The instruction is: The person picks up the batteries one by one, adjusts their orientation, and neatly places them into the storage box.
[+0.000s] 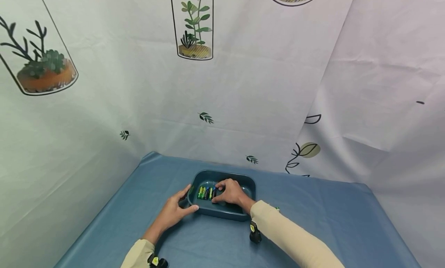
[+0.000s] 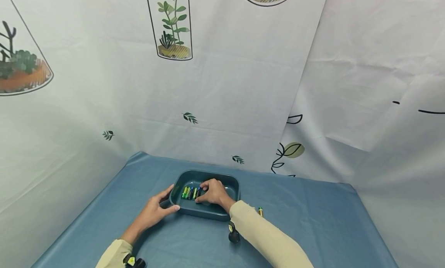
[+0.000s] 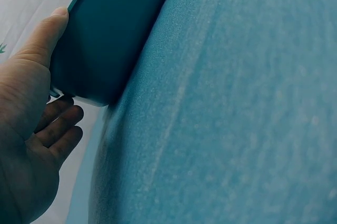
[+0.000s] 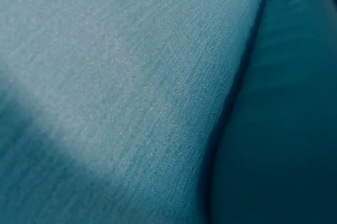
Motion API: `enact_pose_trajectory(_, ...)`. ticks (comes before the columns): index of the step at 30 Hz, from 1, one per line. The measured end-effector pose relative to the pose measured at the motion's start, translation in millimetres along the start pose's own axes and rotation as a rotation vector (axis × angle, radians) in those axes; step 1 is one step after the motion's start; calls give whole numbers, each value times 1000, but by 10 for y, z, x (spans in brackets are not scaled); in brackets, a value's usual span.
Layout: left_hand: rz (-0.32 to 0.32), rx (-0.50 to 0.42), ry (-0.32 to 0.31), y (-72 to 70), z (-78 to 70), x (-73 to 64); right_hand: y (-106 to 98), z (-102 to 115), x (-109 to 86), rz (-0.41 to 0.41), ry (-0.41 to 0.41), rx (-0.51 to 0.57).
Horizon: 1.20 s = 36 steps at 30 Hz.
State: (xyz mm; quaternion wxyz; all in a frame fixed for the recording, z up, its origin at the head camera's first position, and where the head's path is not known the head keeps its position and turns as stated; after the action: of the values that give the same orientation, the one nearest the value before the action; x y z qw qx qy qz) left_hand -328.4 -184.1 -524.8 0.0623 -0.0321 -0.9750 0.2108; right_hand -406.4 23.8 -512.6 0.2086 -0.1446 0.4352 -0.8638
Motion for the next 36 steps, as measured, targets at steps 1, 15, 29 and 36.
enact_pose_trajectory(1, -1, 1, -1, -1, 1, -1, -2, 0, -2, 1, 0, 3)
enact_pose_trajectory(15, -8, 7, 13, -4, 0, -7, -16, -6, -5, 5, -1, 12)
enact_pose_trajectory(29, -11, 20, 18, -3, -6, -17, -16, -1, -9, 1, 7, 13)
enact_pose_trajectory(36, -7, 12, 11, 4, -22, -4, -9, -6, -8, -2, 5, 3)
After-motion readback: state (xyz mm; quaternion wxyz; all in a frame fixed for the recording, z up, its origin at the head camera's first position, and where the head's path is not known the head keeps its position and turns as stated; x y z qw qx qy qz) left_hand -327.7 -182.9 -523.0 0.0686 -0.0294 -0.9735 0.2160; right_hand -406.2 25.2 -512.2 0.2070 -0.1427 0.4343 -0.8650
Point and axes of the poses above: each hand's wrist, its own x-axis towards the middle knuckle, its own y-axis out of the palm, z = x × y, the point moved 8 cm from there along x, towards the middle knuckle, and after that the axes turned 9 degrees about -x, right-handed, at the moved point
